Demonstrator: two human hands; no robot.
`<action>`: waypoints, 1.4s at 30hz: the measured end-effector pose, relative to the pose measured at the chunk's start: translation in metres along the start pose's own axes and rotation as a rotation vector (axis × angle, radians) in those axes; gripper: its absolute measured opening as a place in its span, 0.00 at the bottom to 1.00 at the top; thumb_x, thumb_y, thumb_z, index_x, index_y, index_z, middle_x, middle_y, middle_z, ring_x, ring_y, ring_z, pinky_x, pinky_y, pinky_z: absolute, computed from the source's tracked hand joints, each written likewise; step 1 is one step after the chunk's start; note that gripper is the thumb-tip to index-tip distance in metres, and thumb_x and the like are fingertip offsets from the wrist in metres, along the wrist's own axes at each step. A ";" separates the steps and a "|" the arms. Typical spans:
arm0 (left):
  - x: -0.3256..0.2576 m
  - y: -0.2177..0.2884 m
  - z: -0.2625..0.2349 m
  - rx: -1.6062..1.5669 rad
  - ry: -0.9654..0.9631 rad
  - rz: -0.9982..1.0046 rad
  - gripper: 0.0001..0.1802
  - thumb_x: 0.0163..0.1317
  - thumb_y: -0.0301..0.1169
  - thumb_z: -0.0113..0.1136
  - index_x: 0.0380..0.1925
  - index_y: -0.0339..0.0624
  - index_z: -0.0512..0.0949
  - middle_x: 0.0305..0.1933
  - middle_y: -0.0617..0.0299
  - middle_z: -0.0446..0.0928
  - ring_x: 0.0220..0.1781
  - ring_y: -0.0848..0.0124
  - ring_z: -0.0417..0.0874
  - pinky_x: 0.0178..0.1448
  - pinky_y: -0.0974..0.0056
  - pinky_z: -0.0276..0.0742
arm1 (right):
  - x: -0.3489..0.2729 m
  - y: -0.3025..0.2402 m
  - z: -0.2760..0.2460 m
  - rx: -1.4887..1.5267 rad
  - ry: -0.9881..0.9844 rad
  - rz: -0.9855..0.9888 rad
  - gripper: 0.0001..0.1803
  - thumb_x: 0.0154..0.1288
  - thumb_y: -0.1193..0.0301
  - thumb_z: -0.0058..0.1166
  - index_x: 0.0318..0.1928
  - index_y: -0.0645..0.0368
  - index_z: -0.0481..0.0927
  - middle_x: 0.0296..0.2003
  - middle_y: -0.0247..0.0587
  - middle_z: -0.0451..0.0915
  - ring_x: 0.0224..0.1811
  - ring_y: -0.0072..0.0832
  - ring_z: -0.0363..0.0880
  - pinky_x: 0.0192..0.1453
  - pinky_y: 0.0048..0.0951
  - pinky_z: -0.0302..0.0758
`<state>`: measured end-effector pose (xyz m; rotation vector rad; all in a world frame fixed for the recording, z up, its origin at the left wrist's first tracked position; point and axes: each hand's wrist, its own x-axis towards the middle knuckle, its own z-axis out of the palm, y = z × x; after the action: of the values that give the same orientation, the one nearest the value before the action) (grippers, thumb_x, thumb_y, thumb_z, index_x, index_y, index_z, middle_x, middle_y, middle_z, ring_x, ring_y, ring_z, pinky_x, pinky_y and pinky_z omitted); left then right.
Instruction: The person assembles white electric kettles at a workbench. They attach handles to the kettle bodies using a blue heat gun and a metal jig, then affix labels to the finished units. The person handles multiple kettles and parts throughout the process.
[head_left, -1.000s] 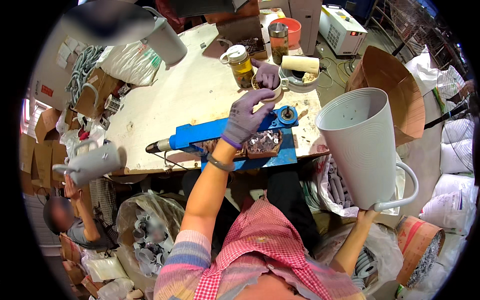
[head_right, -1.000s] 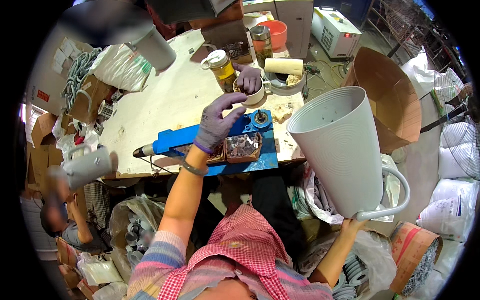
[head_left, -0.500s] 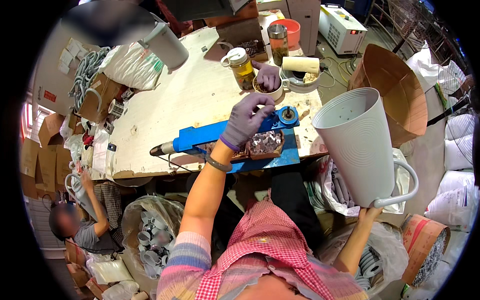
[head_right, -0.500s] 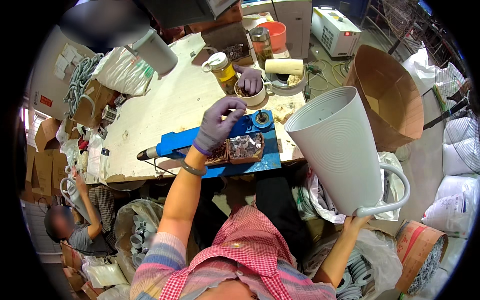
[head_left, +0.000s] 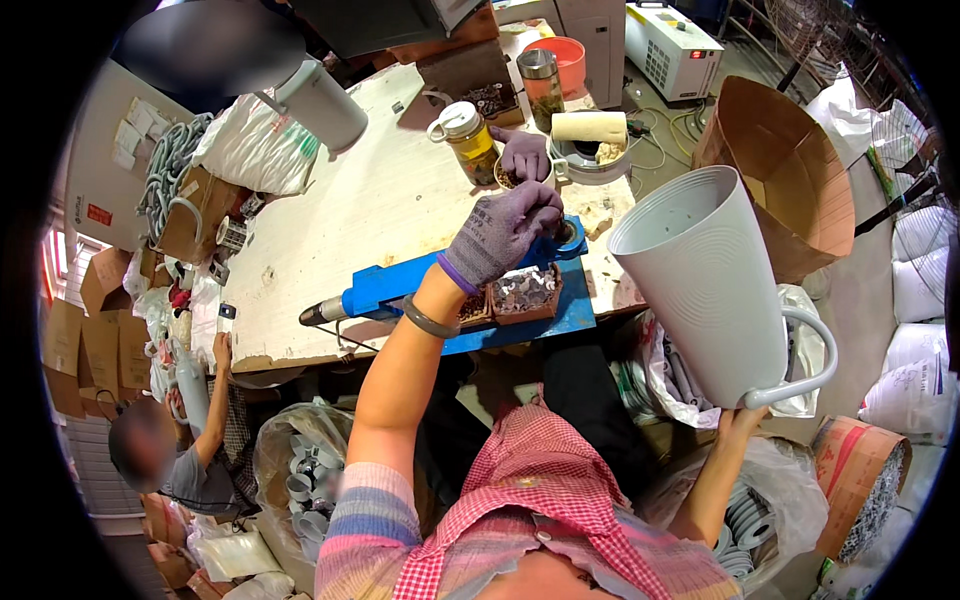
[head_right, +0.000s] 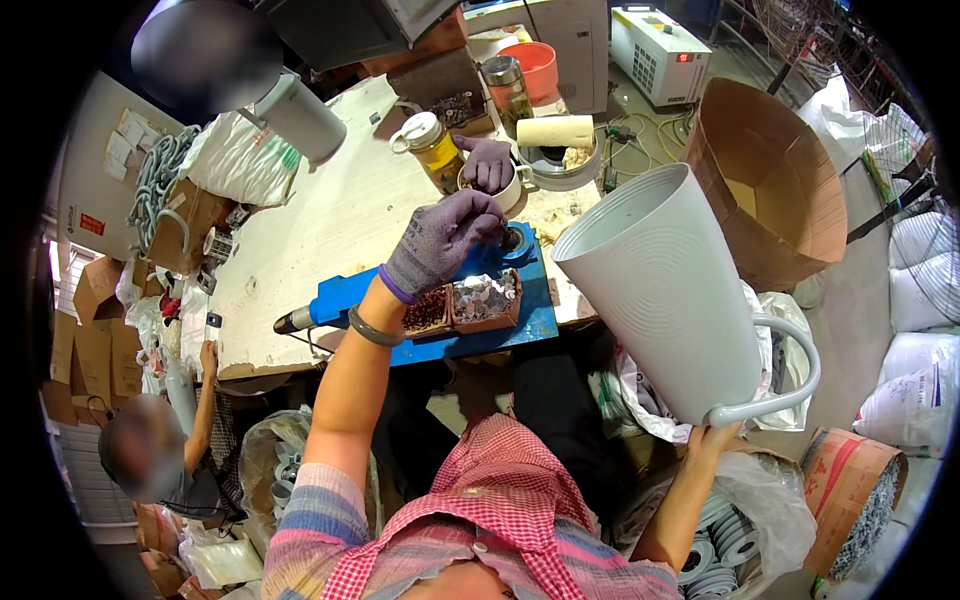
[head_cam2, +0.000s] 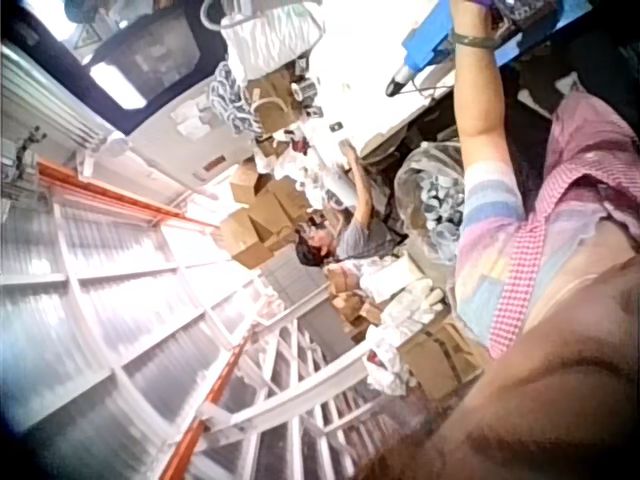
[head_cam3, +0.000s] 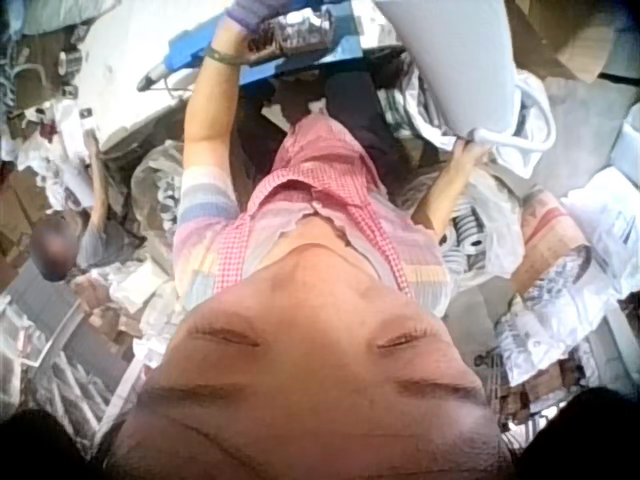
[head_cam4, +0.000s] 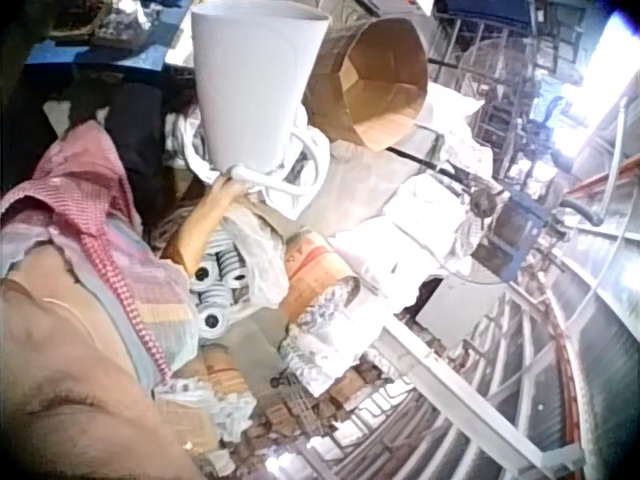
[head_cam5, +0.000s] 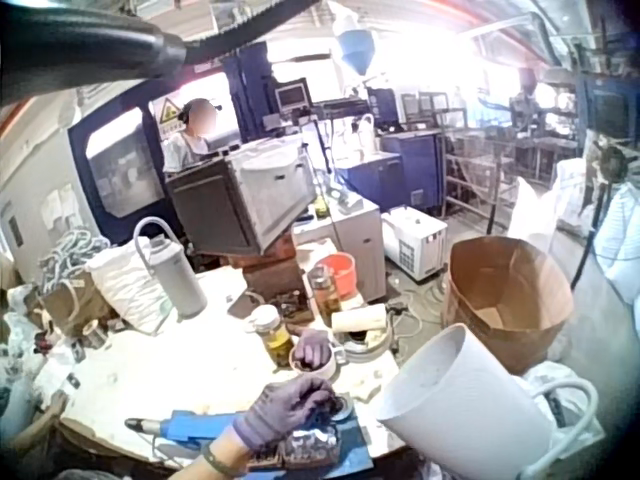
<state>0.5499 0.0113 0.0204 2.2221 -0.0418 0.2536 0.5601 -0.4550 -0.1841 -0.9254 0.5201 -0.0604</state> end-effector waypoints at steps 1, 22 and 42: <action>0.001 0.000 -0.001 0.029 -0.008 0.011 0.08 0.73 0.28 0.54 0.43 0.35 0.78 0.35 0.59 0.83 0.38 0.75 0.85 0.45 0.68 0.81 | 0.000 0.001 0.002 0.003 -0.012 -0.004 0.24 0.77 0.58 0.45 0.66 0.55 0.67 0.59 0.40 0.75 0.62 0.33 0.74 0.65 0.39 0.74; -0.086 0.016 -0.003 0.030 0.226 -0.045 0.20 0.60 0.35 0.68 0.52 0.43 0.80 0.41 0.53 0.82 0.41 0.59 0.84 0.49 0.61 0.80 | -0.004 -0.003 0.005 -0.025 0.077 -0.008 0.22 0.76 0.59 0.44 0.63 0.58 0.70 0.58 0.41 0.76 0.61 0.33 0.75 0.66 0.39 0.73; -0.116 -0.030 0.038 -0.252 0.439 -0.170 0.08 0.58 0.28 0.69 0.38 0.41 0.88 0.33 0.58 0.86 0.33 0.75 0.85 0.39 0.71 0.79 | -0.006 -0.016 0.006 -0.096 0.048 0.000 0.24 0.75 0.56 0.44 0.61 0.58 0.70 0.57 0.42 0.75 0.60 0.35 0.74 0.64 0.45 0.74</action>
<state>0.4467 -0.0074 -0.0484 1.8664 0.3338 0.6007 0.5600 -0.4580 -0.1664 -1.0194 0.5711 -0.0585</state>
